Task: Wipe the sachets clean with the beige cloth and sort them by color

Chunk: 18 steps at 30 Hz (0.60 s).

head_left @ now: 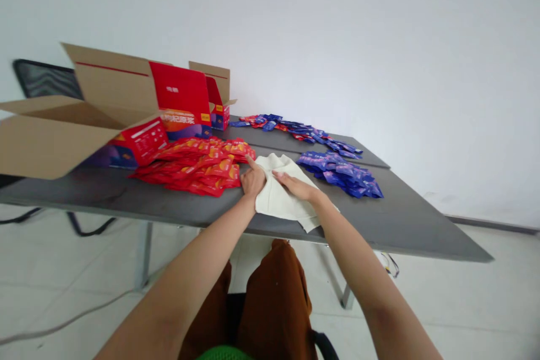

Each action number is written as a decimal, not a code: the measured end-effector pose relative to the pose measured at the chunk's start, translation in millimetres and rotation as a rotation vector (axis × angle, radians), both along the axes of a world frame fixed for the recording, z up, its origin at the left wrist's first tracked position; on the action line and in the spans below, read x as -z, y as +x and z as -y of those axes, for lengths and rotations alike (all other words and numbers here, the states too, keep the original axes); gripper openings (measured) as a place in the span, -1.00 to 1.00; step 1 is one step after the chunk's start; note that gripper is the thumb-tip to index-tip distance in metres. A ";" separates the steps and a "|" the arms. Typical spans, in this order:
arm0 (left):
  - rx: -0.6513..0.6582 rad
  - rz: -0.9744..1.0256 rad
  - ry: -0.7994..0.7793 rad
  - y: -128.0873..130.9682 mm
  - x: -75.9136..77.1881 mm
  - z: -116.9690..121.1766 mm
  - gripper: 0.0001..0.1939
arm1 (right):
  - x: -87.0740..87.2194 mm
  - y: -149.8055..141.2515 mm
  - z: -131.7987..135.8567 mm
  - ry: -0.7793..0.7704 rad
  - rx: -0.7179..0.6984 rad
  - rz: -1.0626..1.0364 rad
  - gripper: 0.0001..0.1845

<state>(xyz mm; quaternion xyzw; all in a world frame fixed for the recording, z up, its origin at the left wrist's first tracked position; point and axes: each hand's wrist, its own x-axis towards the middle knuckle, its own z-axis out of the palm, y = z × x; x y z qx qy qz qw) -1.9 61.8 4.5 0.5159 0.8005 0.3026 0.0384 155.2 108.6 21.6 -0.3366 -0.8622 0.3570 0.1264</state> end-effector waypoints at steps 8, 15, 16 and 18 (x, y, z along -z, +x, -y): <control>-0.104 0.036 0.023 7.1 -4.3 -3.1 -0.30 | 14.8 -15.3 -32.6 0.216 0.083 0.029 -0.02; -0.038 -0.045 0.041 9.7 -4.9 10.4 -0.28 | 0.6 6.0 -15.3 -0.105 -0.052 -0.103 0.15; -0.043 -0.060 0.029 8.7 -3.4 9.4 -0.30 | -0.4 7.8 -13.0 -0.158 -0.109 -0.109 0.16; -0.076 -0.058 0.017 6.5 0.2 5.4 -0.30 | -0.3 9.0 -10.9 -0.217 -0.140 -0.114 0.18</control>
